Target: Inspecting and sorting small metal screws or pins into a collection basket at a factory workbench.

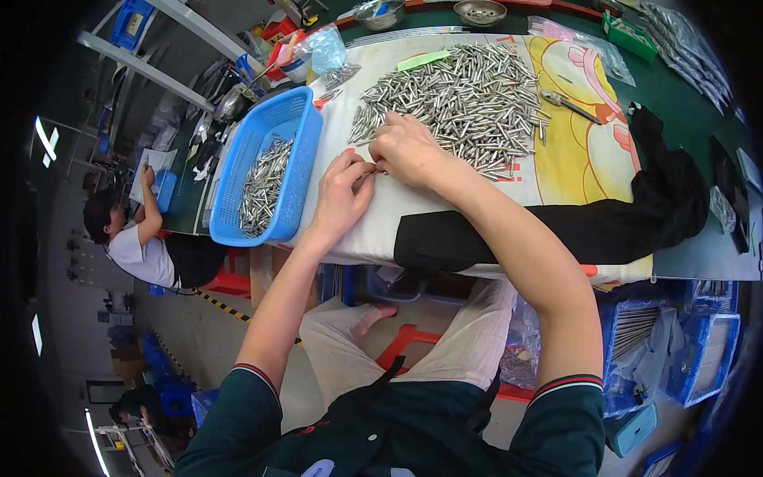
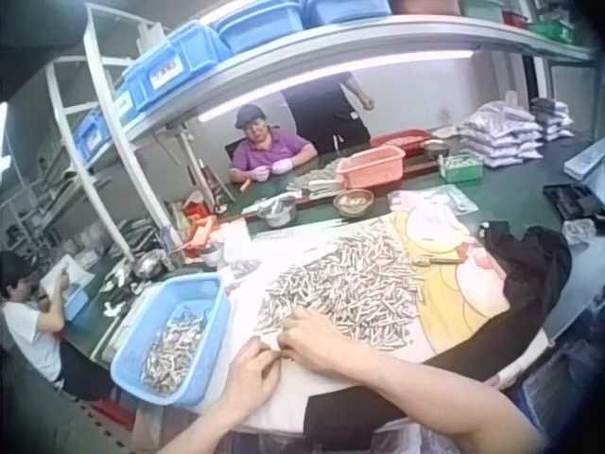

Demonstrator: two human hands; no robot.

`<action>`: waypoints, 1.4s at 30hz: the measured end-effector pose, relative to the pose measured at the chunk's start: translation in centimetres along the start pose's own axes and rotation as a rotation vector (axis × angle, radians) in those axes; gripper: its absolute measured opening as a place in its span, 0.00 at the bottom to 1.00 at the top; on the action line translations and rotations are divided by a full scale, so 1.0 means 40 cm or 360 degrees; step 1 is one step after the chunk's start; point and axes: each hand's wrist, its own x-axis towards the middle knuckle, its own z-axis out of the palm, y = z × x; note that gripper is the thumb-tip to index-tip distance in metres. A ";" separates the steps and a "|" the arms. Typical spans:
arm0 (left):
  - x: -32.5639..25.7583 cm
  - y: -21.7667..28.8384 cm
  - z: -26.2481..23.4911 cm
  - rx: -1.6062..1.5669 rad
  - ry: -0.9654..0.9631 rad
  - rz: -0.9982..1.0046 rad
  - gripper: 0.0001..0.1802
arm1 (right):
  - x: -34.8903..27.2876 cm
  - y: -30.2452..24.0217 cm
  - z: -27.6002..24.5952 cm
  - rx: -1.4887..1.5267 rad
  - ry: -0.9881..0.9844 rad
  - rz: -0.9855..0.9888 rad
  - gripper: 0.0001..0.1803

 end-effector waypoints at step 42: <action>0.056 0.015 0.058 0.0466 -0.0082 0.0248 0.03 | -0.005 0.003 -0.108 -0.0263 -0.0545 0.0306 0.05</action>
